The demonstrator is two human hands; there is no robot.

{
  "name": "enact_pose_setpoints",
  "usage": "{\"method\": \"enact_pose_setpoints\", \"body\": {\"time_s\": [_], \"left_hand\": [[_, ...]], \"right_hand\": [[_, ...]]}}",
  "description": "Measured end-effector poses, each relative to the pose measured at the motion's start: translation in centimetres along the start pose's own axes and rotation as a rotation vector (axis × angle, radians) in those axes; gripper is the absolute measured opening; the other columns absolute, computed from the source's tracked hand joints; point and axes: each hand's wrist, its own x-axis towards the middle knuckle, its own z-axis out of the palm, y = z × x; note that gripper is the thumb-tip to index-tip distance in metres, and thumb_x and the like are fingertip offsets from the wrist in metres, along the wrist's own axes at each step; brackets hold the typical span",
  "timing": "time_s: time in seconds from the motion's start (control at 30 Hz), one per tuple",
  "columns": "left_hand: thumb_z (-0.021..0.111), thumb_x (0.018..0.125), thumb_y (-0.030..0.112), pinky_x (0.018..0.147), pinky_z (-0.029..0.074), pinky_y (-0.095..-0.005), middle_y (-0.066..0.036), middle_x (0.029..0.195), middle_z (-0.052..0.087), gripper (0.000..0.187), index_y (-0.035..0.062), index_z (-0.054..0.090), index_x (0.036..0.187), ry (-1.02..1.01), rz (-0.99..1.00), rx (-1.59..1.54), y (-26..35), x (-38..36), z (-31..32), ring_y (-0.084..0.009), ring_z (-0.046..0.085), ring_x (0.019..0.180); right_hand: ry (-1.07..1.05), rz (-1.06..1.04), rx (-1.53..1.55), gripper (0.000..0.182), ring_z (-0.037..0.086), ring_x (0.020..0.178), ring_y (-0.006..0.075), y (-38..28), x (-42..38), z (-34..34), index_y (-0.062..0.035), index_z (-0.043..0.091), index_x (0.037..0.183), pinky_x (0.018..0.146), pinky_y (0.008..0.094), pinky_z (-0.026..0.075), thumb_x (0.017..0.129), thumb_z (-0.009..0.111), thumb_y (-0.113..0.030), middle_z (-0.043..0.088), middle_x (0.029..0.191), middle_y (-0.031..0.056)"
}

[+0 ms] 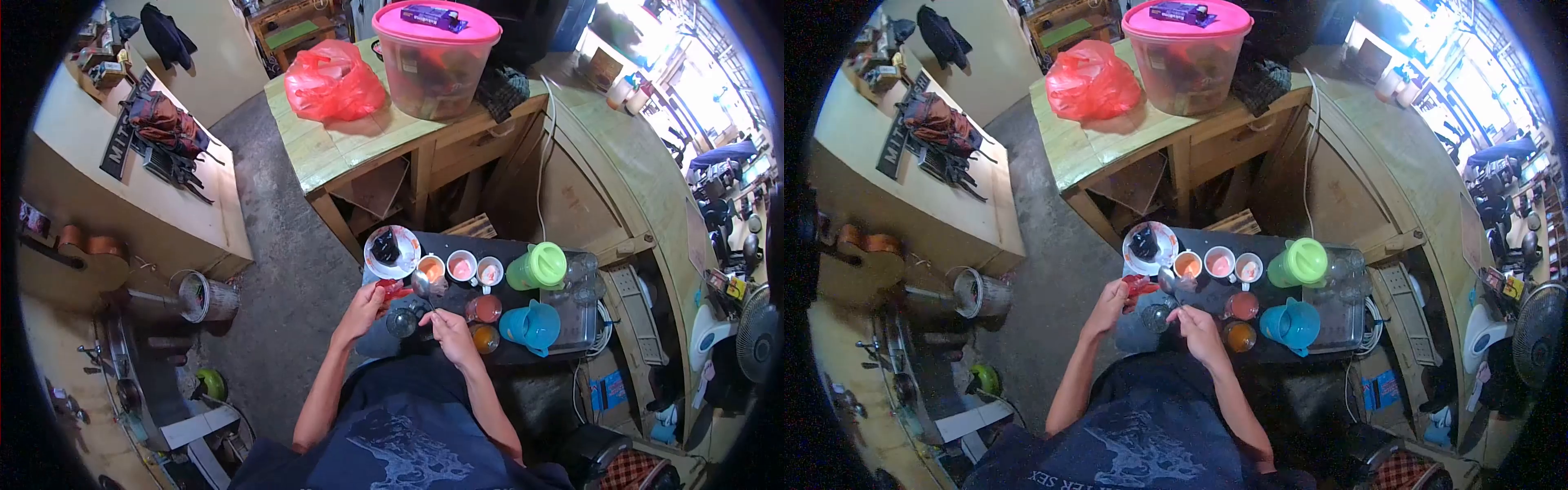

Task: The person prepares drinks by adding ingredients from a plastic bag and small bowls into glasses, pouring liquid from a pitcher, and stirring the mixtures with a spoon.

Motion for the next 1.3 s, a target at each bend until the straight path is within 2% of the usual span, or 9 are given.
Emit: {"method": "enact_pose_setpoints", "body": {"time_s": [0.13,0.27,0.37,0.47,0.67,1.07,1.3], "left_hand": [[0.036,0.102,0.042,0.047,0.027,-0.0228,0.005,0.06,0.041,0.049,0.0035,0.062,0.087,0.106,0.001,0.012,-1.4,0.3,0.1,-0.0053,0.032,0.05],[0.035,0.102,0.043,0.045,0.028,-0.0238,0.004,0.056,0.042,0.052,0.0035,0.06,0.079,0.19,0.003,0.078,-2.5,0.8,0.1,-0.0053,0.035,0.049],[0.036,0.102,0.043,0.045,0.03,-0.0241,0.003,0.057,0.045,0.052,0.0034,0.06,0.078,0.191,-0.009,0.106,-2.7,0.9,0.1,-0.0054,0.038,0.049],[0.033,0.103,0.042,0.044,0.027,-0.0214,0.006,0.055,0.044,0.055,0.0019,0.069,0.091,0.217,0.005,0.169,-3.3,1.1,0.2,-0.0037,0.036,0.047],[0.039,0.102,0.039,0.044,0.03,-0.0229,0.004,0.056,0.048,0.049,0.0039,0.067,0.082,0.247,-0.008,0.143,-1.9,1.1,1.2,-0.0049,0.041,0.049],[0.043,0.101,0.035,0.043,0.029,-0.0261,0.003,0.053,0.048,0.047,0.0024,0.066,0.076,0.279,-0.012,0.178,-2.8,1.8,0.5,-0.0059,0.04,0.047],[0.045,0.101,0.03,0.045,0.03,-0.0272,0.003,0.054,0.049,0.043,0.001,0.068,0.078,0.309,0.05,0.277,-2.6,2.1,0.6,-0.0059,0.041,0.049]], "right_hand": [[-0.05,-0.053,0.09,0.03,0.027,0.049,0.0017,1.7,0.4,0.6,-0.0036,0.062,0.089,0.045,0.0201,0.023,0.101,0.042,-0.021,0.033,0.057,-0.0082],[-0.091,0.128,0.216,0.03,0.024,0.044,0.0016,0.5,-0.1,1.1,-0.0032,0.06,0.088,0.039,0.0205,0.019,0.102,0.041,-0.022,0.032,0.056,-0.0083],[-0.118,0.207,0.324,0.03,0.023,0.043,0.0013,0.4,-0.1,1.2,-0.0026,0.058,0.089,0.037,0.0203,0.017,0.102,0.04,-0.022,0.031,0.055,-0.0086],[-0.162,0.251,0.399,0.029,0.023,0.043,0.0012,0.2,-0.1,1.2,-0.0027,0.055,0.088,0.038,0.0199,0.017,0.102,0.039,-0.022,0.03,0.055,-0.0086],[-0.233,0.296,0.475,0.028,0.023,0.042,0.0011,0.2,0.0,1.3,-0.0037,0.052,0.086,0.037,0.0195,0.017,0.103,0.038,-0.022,0.029,0.055,-0.0083],[-0.249,0.29,0.491,0.028,0.023,0.041,0.0014,0.1,0.2,1.6,-0.0046,0.051,0.085,0.037,0.0197,0.017,0.103,0.039,-0.022,0.029,0.054,-0.0081],[-0.245,0.299,0.489,0.028,0.023,0.041,0.0016,0.0,0.4,1.6,-0.0048,0.051,0.085,0.037,0.0198,0.017,0.103,0.039,-0.022,0.029,0.054,-0.008]]}}
